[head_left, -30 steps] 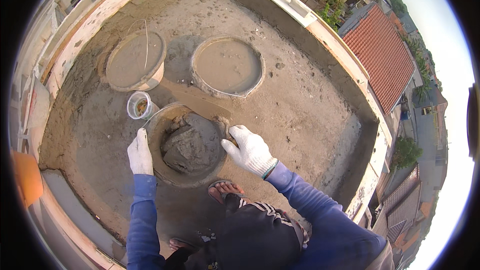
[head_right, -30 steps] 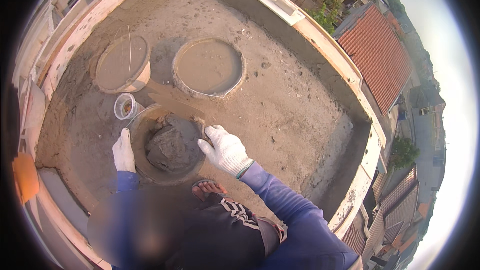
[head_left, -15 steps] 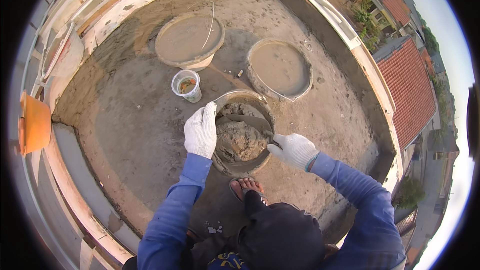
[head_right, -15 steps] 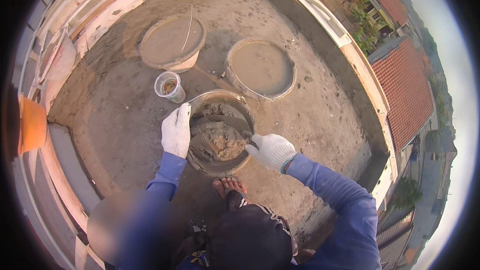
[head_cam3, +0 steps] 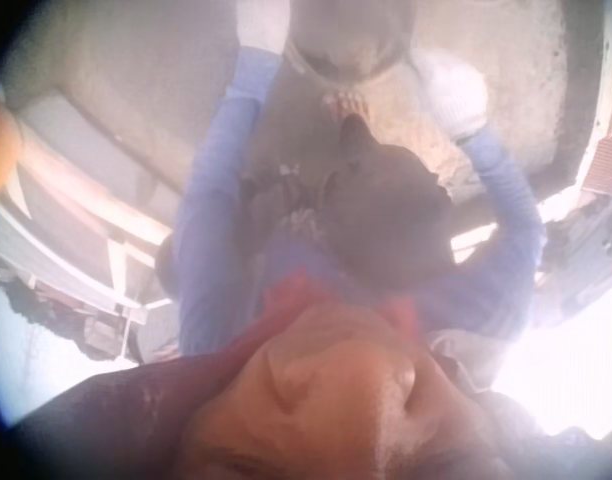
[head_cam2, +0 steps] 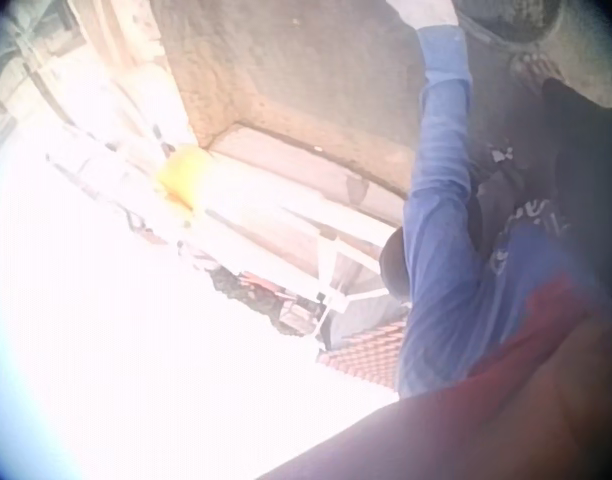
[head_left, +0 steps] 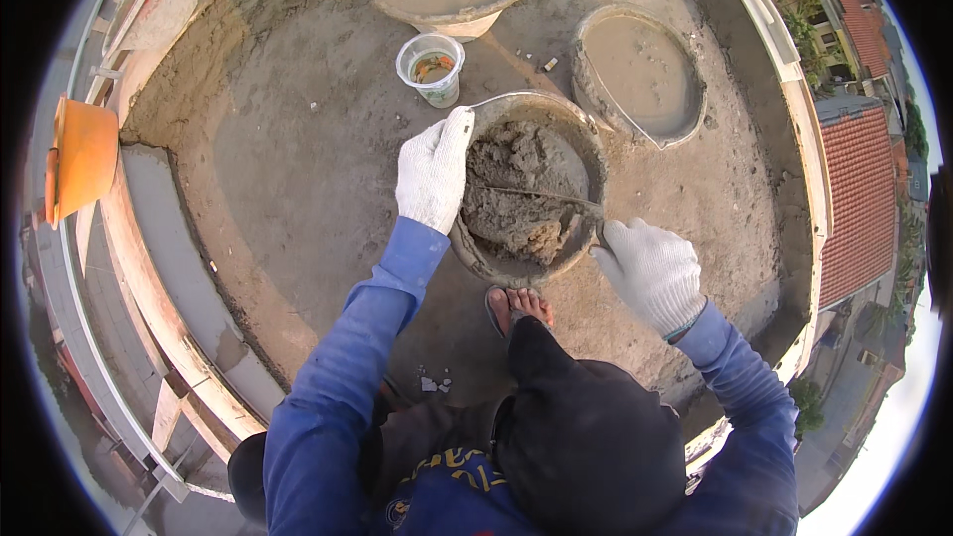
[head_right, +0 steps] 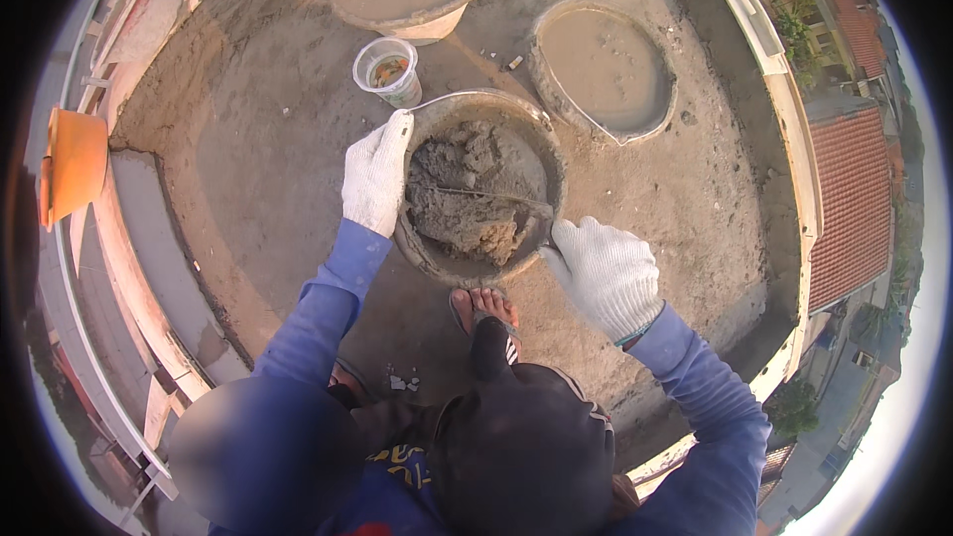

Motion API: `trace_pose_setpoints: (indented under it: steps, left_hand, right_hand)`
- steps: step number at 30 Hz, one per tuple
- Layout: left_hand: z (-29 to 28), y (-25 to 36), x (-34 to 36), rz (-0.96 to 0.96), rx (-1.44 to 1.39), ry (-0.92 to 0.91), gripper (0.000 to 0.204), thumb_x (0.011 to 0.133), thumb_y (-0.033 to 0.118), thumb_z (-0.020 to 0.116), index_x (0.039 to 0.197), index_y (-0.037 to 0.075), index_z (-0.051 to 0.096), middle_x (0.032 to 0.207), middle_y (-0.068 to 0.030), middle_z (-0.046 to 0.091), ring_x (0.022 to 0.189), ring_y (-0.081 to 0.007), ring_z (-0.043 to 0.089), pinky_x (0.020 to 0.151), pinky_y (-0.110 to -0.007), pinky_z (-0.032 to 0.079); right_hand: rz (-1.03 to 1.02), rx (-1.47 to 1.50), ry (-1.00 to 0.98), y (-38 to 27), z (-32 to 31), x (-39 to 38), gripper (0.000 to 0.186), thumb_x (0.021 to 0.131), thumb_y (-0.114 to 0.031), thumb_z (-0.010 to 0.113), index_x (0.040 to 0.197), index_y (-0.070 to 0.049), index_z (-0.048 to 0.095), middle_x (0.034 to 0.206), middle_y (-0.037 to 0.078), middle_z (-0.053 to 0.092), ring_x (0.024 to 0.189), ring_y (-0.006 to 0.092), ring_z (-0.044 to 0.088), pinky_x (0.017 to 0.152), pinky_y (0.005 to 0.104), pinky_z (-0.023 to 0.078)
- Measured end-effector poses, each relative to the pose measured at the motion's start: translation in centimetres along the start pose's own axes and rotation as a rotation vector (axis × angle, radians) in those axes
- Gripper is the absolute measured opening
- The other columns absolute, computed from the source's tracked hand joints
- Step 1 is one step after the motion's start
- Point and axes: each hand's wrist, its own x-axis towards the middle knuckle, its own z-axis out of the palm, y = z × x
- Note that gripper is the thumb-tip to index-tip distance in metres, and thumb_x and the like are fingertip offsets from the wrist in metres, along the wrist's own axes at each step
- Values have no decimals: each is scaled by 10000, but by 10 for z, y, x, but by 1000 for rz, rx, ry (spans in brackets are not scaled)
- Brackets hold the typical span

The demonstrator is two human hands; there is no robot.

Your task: The person scoops cement from a bucket using a trowel and applies it to a wooden frame on a rooftop. They repeatedly smooth and spread the cement along the frame's edge, occasionally retrieving tools from a nearby bucket.

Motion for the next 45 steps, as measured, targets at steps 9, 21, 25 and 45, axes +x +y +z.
trace_pose_setpoints:
  steps: [9, 21, 25, 45]
  left_hand:
    - [7, -1, -7, 5, 2, 17, 406, 1119, 325, 658, 1175, -63, 762, 935, -118, 779, 867, -111, 610, 840, -340, 534]
    - [6, 10, -15, -57, -58, 4, 418, 1132, 315, 656, 1209, -81, 767, 1016, 5, 734, 933, -66, 550, 847, -286, 507]
    - [-1, 7, -16, -116, -66, 20, 413, 1133, 318, 658, 1229, -68, 768, 1040, 13, 736, 940, -64, 554, 853, -279, 505]
    - [-53, -24, 11, -127, 70, -5, 509, 1134, 426, 623, 1315, -26, 773, 1078, -48, 789, 955, -100, 646, 886, -308, 544]
  right_hand:
    - [293, 374, -95, 22, 15, 0, 441, 1123, -430, 547, 1036, -16, 671, 903, 276, 719, 945, 498, 720, 795, 550, 563]
    - [106, 307, -182, -17, 15, -15, 364, 1092, -376, 621, 1035, -22, 685, 898, 189, 766, 774, 364, 771, 662, 407, 602]
    - [44, -102, 23, -11, 2, -19, 328, 1071, -355, 676, 1023, -30, 678, 869, 186, 761, 810, 391, 771, 665, 431, 592]
    - [267, 1050, -470, -19, 4, -12, 401, 1171, -349, 512, 1070, 9, 662, 773, 52, 657, 637, 127, 621, 614, 309, 531]
